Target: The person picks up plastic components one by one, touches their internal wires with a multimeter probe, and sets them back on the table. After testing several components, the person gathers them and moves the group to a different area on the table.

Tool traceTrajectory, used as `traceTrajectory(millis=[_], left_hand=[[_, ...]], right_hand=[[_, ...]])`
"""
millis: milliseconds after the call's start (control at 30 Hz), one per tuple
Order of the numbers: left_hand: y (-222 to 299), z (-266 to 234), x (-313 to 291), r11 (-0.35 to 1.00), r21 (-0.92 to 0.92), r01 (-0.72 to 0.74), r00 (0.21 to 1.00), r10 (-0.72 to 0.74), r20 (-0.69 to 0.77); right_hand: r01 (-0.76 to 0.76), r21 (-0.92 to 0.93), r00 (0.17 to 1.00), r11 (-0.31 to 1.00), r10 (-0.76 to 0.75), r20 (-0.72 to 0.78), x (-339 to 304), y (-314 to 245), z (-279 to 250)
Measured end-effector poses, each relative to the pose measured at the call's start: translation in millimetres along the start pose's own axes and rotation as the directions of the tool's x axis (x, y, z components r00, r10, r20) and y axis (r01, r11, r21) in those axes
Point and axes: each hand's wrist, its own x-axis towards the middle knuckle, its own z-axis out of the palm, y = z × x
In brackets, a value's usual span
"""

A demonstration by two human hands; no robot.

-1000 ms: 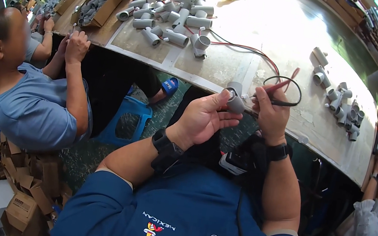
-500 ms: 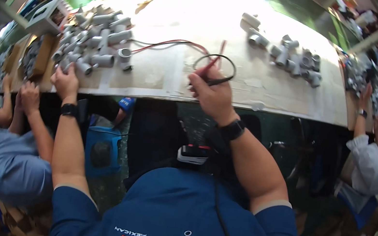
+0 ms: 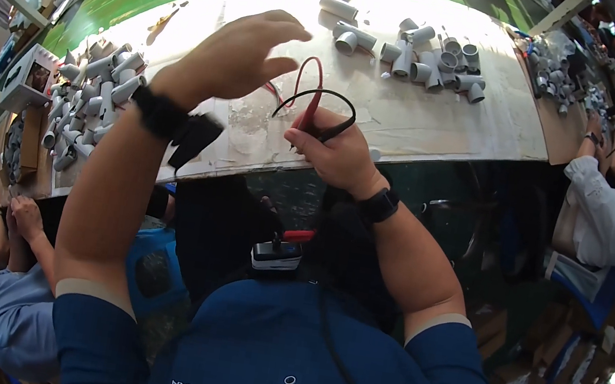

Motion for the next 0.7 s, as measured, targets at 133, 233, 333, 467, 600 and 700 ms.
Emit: traceTrajectory(millis=[133, 233, 333, 467, 600, 700], left_hand=[[-38.7, 62.8, 90.5, 0.992, 0.086, -0.094, 0.988, 0.083, 0.127], [-46.6, 84.3, 121.1, 0.983, 0.097, -0.154, 0.966, 0.129, 0.224], [-42.2, 92.5, 134.9, 0.991, 0.087, -0.105, 0.946, 0.073, 0.315], [-32.5, 90.3, 122.0, 0.983, 0.184, 0.007, 0.967, -0.053, 0.248], [-32.1, 50.7, 71.6, 0.942, 0.078, 0.325, 0.938, -0.332, 0.101], [-29.7, 33.8, 0.2, 0.811, -0.327, 0.484, 0.862, -0.507, 0.019]], right_hand=[[0.031, 0.064, 0.999, 0.997, -0.034, 0.04, 0.4, 0.9, 0.9], [0.033, 0.083, 0.998, 0.996, -0.037, 0.047, 1.8, 0.7, -2.4], [0.069, 0.034, 0.995, 0.997, -0.071, 0.07, 3.4, 1.6, -5.8], [0.06, 0.104, 0.994, 0.993, -0.069, 0.087, 1.1, 2.1, -4.9], [0.005, 0.133, 0.996, 0.991, -0.017, 0.09, 0.5, -2.5, -1.8], [-0.175, 0.214, 0.984, 0.961, 0.174, 0.026, -1.5, -10.1, -1.5]])
